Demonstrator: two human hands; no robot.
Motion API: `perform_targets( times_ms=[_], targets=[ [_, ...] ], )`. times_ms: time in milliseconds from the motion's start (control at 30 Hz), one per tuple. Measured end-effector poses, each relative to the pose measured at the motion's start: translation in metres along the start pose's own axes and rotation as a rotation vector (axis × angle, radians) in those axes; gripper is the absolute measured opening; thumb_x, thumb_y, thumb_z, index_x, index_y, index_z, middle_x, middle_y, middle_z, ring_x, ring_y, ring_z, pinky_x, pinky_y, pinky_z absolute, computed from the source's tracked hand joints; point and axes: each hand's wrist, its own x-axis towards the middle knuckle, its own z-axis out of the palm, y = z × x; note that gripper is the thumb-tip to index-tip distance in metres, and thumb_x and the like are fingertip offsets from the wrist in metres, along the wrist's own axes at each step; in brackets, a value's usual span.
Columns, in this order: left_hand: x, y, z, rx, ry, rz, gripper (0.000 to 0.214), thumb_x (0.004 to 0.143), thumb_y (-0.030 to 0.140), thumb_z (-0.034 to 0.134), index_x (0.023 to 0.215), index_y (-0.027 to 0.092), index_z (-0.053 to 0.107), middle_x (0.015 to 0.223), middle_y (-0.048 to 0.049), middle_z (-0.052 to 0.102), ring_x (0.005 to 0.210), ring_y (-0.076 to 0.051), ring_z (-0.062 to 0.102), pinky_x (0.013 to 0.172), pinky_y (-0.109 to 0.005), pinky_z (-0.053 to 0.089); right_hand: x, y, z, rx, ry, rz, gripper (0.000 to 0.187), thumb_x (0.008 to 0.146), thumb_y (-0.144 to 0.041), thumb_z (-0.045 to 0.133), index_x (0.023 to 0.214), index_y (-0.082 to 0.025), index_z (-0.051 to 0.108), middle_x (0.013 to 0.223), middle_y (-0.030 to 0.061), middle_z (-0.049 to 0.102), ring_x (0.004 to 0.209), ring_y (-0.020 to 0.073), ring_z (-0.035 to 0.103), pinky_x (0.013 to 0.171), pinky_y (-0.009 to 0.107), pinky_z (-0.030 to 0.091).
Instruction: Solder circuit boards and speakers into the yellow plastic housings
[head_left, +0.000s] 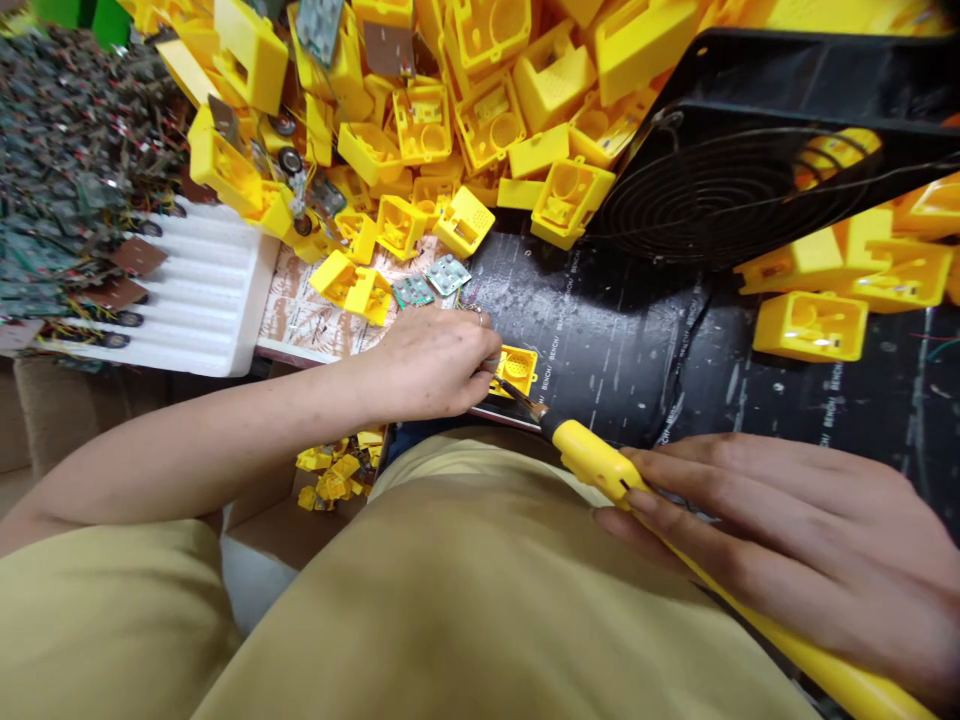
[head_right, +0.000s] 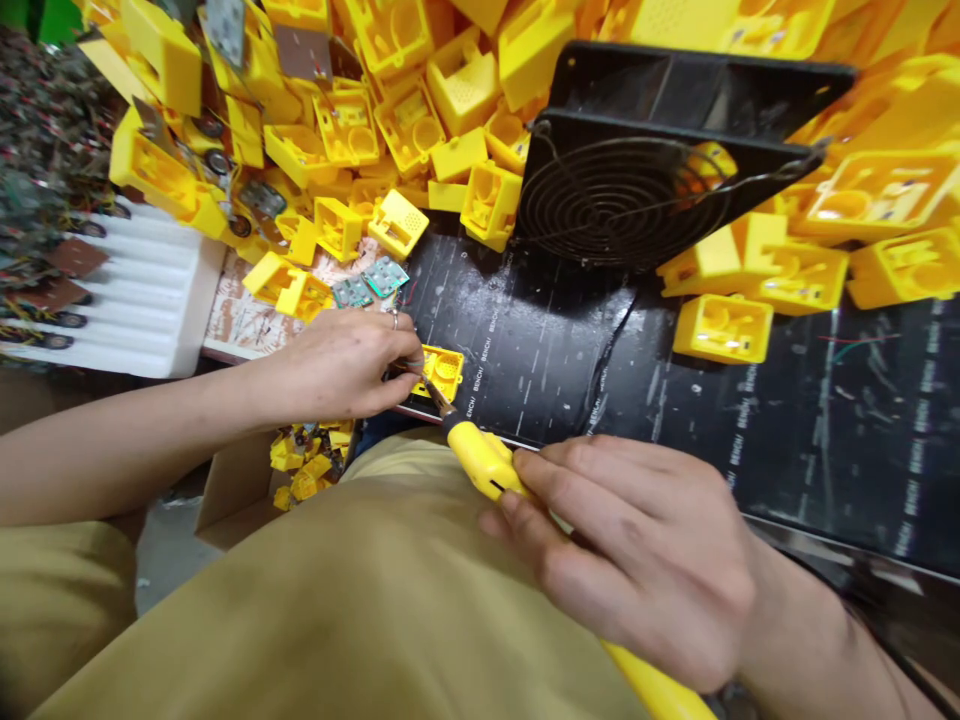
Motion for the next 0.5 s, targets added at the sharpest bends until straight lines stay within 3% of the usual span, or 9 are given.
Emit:
perform_targets(
  times_ms=[67, 200, 267, 367, 500],
  targets=[
    [0.000, 0.000, -0.001, 0.003, -0.004, -0.010, 0.021, 0.082, 0.025, 0.048, 0.085, 0.021, 0.069, 0.088, -0.0032, 0.068, 0.088, -0.024, 0.066, 0.064, -0.031, 0.040, -0.003, -0.002, -0.004, 0.009, -0.020, -0.012, 0.011, 0.094, -0.022, 0.051, 0.096, -0.024, 0.062, 0.094, 0.0038, 0.071, 0.085, 0.0144, 0.068, 0.074, 0.029, 0.060],
    [-0.001, -0.001, 0.000, -0.002, 0.009, -0.019, 0.022, 0.082, 0.027, 0.048, 0.084, 0.021, 0.069, 0.089, -0.0031, 0.069, 0.088, -0.024, 0.066, 0.062, -0.030, 0.038, -0.022, -0.020, 0.001, -0.010, 0.139, 0.331, 0.013, 0.088, -0.044, 0.060, 0.090, -0.032, 0.062, 0.086, 0.0015, 0.068, 0.076, 0.0163, 0.066, 0.063, 0.031, 0.059],
    [-0.001, -0.001, 0.001, -0.002, 0.019, -0.010, 0.022, 0.082, 0.027, 0.048, 0.083, 0.021, 0.069, 0.087, -0.0027, 0.068, 0.087, -0.023, 0.066, 0.062, -0.030, 0.038, -0.033, -0.028, 0.003, -0.024, 0.181, 0.409, 0.020, 0.086, -0.051, 0.061, 0.089, -0.032, 0.062, 0.083, 0.0021, 0.067, 0.073, 0.0168, 0.065, 0.059, 0.031, 0.058],
    [0.000, -0.001, 0.002, 0.003, 0.030, -0.001, 0.021, 0.081, 0.026, 0.049, 0.082, 0.021, 0.069, 0.085, -0.0027, 0.068, 0.086, -0.023, 0.066, 0.061, -0.031, 0.036, -0.041, -0.029, 0.002, -0.029, 0.198, 0.448, 0.024, 0.084, -0.055, 0.062, 0.090, -0.032, 0.062, 0.081, 0.0019, 0.067, 0.072, 0.0174, 0.065, 0.058, 0.031, 0.058],
    [0.000, 0.000, 0.001, -0.004, 0.028, -0.002, 0.021, 0.081, 0.026, 0.048, 0.081, 0.021, 0.069, 0.085, -0.0028, 0.068, 0.084, -0.022, 0.065, 0.059, -0.030, 0.034, -0.029, -0.013, -0.005, 0.002, 0.192, 0.442, 0.021, 0.082, -0.051, 0.066, 0.092, -0.034, 0.061, 0.079, -0.0028, 0.068, 0.071, 0.0150, 0.067, 0.063, 0.029, 0.059]
  ],
)
